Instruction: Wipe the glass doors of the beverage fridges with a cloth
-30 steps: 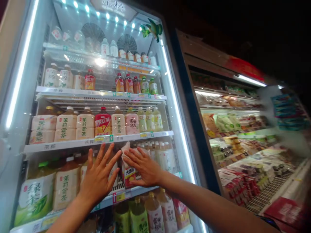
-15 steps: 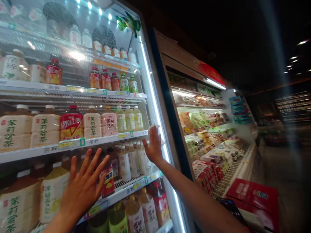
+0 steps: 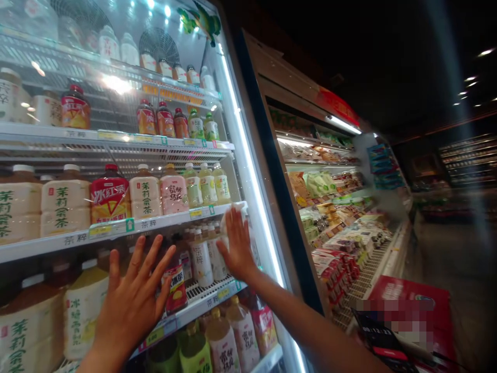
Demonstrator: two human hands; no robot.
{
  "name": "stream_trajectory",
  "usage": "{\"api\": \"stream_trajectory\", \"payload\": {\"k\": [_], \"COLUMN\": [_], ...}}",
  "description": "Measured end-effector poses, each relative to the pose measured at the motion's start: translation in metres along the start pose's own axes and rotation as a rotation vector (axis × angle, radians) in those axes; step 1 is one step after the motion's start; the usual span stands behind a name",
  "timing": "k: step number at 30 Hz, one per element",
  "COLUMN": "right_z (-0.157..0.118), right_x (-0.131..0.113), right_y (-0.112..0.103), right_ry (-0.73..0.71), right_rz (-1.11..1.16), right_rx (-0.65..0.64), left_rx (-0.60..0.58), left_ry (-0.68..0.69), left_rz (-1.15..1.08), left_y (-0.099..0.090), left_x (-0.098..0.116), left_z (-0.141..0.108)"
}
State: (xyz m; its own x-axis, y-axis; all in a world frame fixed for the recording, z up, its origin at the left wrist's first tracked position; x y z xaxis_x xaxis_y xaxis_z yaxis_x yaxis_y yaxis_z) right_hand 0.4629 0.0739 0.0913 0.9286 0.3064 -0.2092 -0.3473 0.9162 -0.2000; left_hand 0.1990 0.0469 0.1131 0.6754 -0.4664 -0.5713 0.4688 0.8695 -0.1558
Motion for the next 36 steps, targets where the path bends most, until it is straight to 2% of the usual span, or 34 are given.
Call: {"api": "stream_trajectory", "payload": {"k": [2,3,4,5,7,9,10,11,12,13,16,17,18,19,20,21,24,25,26,27,28,30,32,33,34,35,36], "right_z": [-0.047,-0.057,-0.055,-0.041,0.012,0.061,0.071,0.067,0.048,0.016,-0.112,-0.147,-0.170,-0.179,-0.173,-0.154,-0.072,-0.052,-0.044,-0.050,-0.069,-0.138,-0.220,-0.252,-0.272,-0.278,-0.268], "right_x": [-0.011,-0.016,-0.020,-0.023,-0.029,-0.036,-0.040,-0.043,-0.045,-0.046,-0.045,-0.045,-0.045,-0.048,-0.054,-0.062,-0.103,-0.120,-0.135,-0.148,-0.158,-0.167,-0.166,-0.164,-0.162,-0.162,-0.164], "right_y": [0.009,0.012,0.013,0.014,0.010,0.007,0.007,0.008,0.012,0.017,0.030,0.031,0.031,0.030,0.030,0.032,0.041,0.045,0.049,0.053,0.056,0.061,0.063,0.064,0.065,0.067,0.068], "right_ry": [-0.101,-0.123,-0.106,-0.064,0.051,0.095,0.091,0.072,0.047,0.016,-0.060,-0.071,-0.060,-0.037,-0.002,0.037,0.073,0.064,0.048,0.028,0.001,-0.103,-0.309,-0.435,-0.541,-0.621,-0.667], "right_rz": [-0.002,-0.009,-0.019,-0.032,-0.059,-0.098,-0.118,-0.135,-0.146,-0.149,-0.107,-0.085,-0.067,-0.050,-0.035,-0.024,-0.005,-0.009,-0.012,-0.014,-0.012,0.003,0.030,0.048,0.060,0.068,0.071], "right_rx": [-0.059,-0.078,-0.079,-0.065,0.009,0.075,0.094,0.098,0.089,0.064,-0.050,-0.082,-0.102,-0.112,-0.108,-0.095,-0.019,0.000,0.005,-0.006,-0.033,-0.131,-0.254,-0.316,-0.369,-0.401,-0.411], "left_rx": [-0.004,-0.007,-0.012,-0.017,-0.026,-0.027,-0.026,-0.025,-0.027,-0.032,-0.061,-0.075,-0.090,-0.111,-0.136,-0.165,-0.262,-0.293,-0.320,-0.347,-0.374,-0.425,-0.463,-0.473,-0.476,-0.473,-0.466], "left_ry": [0.008,0.012,0.014,0.013,0.008,0.010,0.013,0.015,0.016,0.016,0.006,-0.002,-0.003,-0.002,0.004,0.013,0.041,0.047,0.054,0.059,0.058,0.034,-0.033,-0.079,-0.129,-0.180,-0.229], "left_rz": [0.002,0.005,0.010,0.015,0.025,0.030,0.033,0.037,0.042,0.049,0.066,0.070,0.072,0.074,0.077,0.082,0.105,0.111,0.114,0.116,0.115,0.110,0.108,0.110,0.117,0.129,0.142], "left_y": [0.001,0.001,0.001,0.002,0.002,0.002,0.002,0.002,0.002,0.002,0.004,0.004,0.004,0.004,0.003,0.002,-0.011,-0.017,-0.025,-0.033,-0.042,-0.062,-0.083,-0.094,-0.105,-0.114,-0.122], "left_x": [0.000,0.001,0.001,0.001,0.000,0.000,0.000,-0.001,-0.001,-0.001,0.001,0.003,0.005,0.009,0.012,0.015,0.022,0.022,0.022,0.021,0.019,0.015,0.010,0.008,0.006,0.004,0.003], "left_z": [0.000,0.000,0.000,0.000,-0.001,-0.001,-0.001,-0.001,-0.001,0.000,-0.004,-0.007,-0.013,-0.021,-0.032,-0.044,-0.087,-0.101,-0.116,-0.130,-0.144,-0.171,-0.197,-0.209,-0.221,-0.232,-0.242]}}
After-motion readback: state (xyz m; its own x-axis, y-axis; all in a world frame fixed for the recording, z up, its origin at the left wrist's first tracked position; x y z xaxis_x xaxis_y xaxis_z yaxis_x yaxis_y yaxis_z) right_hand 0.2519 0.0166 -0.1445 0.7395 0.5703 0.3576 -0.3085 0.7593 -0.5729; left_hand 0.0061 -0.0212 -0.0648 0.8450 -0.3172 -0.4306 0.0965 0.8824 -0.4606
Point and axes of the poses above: each hand's wrist, its own z-axis towards the middle knuckle, its own y-axis out of the palm, x = y × z, the point moved 3 cm from there along z, towards the middle knuckle, and after that the axes turned 8 degrees about y, right-handed, at the moved point
